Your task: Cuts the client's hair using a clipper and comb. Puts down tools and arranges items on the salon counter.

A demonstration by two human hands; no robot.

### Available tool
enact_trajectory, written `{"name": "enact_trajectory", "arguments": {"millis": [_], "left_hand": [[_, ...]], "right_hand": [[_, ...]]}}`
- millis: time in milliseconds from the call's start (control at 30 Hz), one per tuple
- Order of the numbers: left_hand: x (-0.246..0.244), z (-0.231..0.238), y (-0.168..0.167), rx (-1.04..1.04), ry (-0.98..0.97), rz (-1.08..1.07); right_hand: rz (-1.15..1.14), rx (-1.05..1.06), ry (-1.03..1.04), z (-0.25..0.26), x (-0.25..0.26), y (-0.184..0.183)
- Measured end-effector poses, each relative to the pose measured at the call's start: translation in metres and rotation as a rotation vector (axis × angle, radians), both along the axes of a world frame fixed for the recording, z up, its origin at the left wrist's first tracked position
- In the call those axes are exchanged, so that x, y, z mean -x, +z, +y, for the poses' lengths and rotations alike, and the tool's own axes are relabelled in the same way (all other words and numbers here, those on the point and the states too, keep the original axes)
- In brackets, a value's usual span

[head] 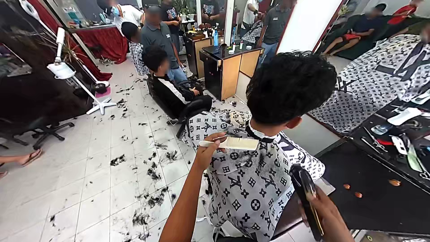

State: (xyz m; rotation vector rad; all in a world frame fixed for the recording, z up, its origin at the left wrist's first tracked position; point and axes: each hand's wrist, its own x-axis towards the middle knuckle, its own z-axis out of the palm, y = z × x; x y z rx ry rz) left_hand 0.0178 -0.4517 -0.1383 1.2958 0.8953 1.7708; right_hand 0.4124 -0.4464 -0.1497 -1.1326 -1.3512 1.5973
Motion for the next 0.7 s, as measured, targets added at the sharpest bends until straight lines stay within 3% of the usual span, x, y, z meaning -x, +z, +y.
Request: {"name": "enact_trajectory", "arguments": {"millis": [233,367,567,700], "left_hand": [[-0.001,-0.005,-0.019,0.050,-0.004,-0.092],[0.001,-0.004,-0.024,0.052,0.008,-0.128],[0.000,-0.003,-0.022,0.073,0.054,-0.108],[-0.004,-0.005,-0.018,0.088,0.129,-0.103]], "right_hand": [[0.166,0.005,-0.062,-0.024,0.012,-0.018],[0.318,-0.063,0.038,-0.028,0.027,-0.022],[0.057,-0.113,0.132,-0.054,0.058,-0.005],[-0.022,-0.133,0.209,-0.068,0.048,0.002]]}}
